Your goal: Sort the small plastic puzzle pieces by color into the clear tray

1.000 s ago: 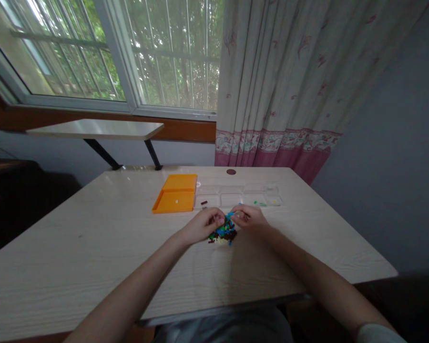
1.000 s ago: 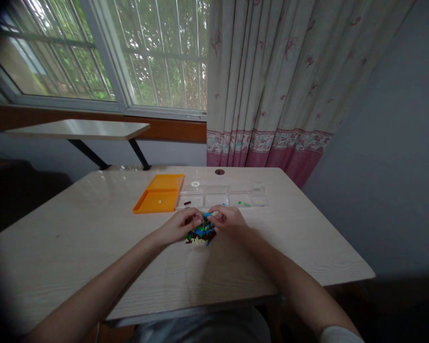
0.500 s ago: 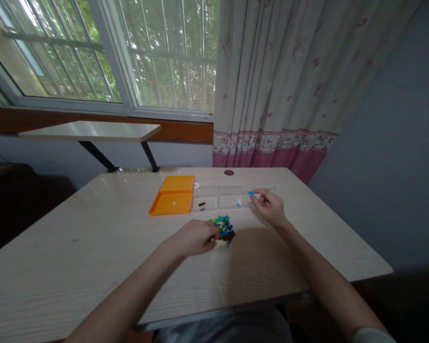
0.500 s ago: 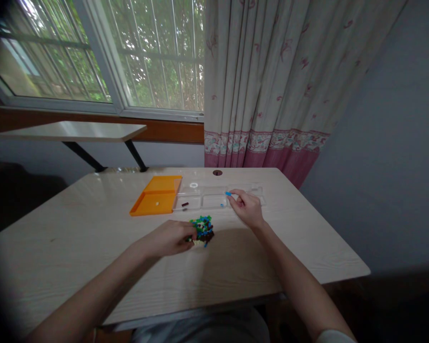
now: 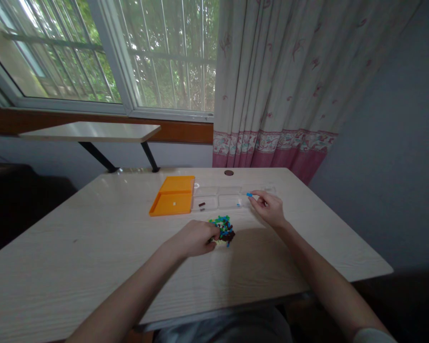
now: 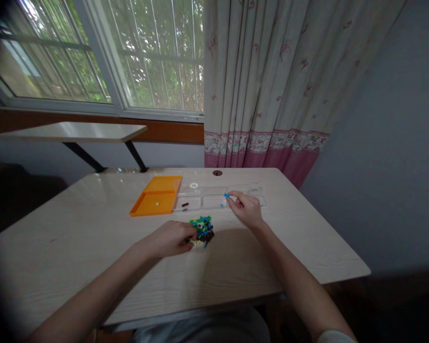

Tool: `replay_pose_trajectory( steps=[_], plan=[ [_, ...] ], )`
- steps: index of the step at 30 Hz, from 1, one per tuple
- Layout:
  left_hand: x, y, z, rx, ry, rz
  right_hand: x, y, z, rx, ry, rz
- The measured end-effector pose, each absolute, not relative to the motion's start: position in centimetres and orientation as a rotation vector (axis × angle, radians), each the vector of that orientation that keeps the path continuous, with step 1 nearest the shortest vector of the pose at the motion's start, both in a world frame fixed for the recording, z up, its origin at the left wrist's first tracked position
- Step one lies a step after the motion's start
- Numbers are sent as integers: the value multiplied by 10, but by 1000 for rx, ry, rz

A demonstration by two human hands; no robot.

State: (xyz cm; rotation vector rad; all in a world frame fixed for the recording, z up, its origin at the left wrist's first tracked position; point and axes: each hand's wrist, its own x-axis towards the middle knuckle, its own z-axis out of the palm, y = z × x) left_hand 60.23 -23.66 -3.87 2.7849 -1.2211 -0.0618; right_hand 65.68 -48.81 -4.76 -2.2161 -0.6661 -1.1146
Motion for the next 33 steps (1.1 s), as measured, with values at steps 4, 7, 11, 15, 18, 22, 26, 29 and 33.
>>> replay_pose_trajectory(
  steps=[4,7,11,15,18,22,26,29,33],
  plan=[
    [602,-236,-38,2780,-1208,-74,657,-486,-49,-2228,-585,-995],
    [602,-236,-37,2766,-1207,-82,660,-482,-57,-2275,-450,-814],
    [602,-237,-37,2743,-1210,-63,669,-476,-71,-2416,-325,-601],
    [601,-238,-37,2718,-1223,-46,676,-473,-77,-2481,-246,-547],
    [601,-238,-37,2690,-1212,-34,678,-473,-76,-2486,-242,-531],
    [604,-239,-39,2641,-1088,-43,673,-473,-75,-2470,-333,-495],
    [610,-239,-46,2521,-849,-45,661,-467,-74,-2475,-623,-366],
    [615,-240,-53,2411,-687,-19,649,-459,-72,-2458,-900,-235],
    [619,-242,-61,2320,-585,20,638,-447,-71,-2428,-1088,-236]
  ],
)
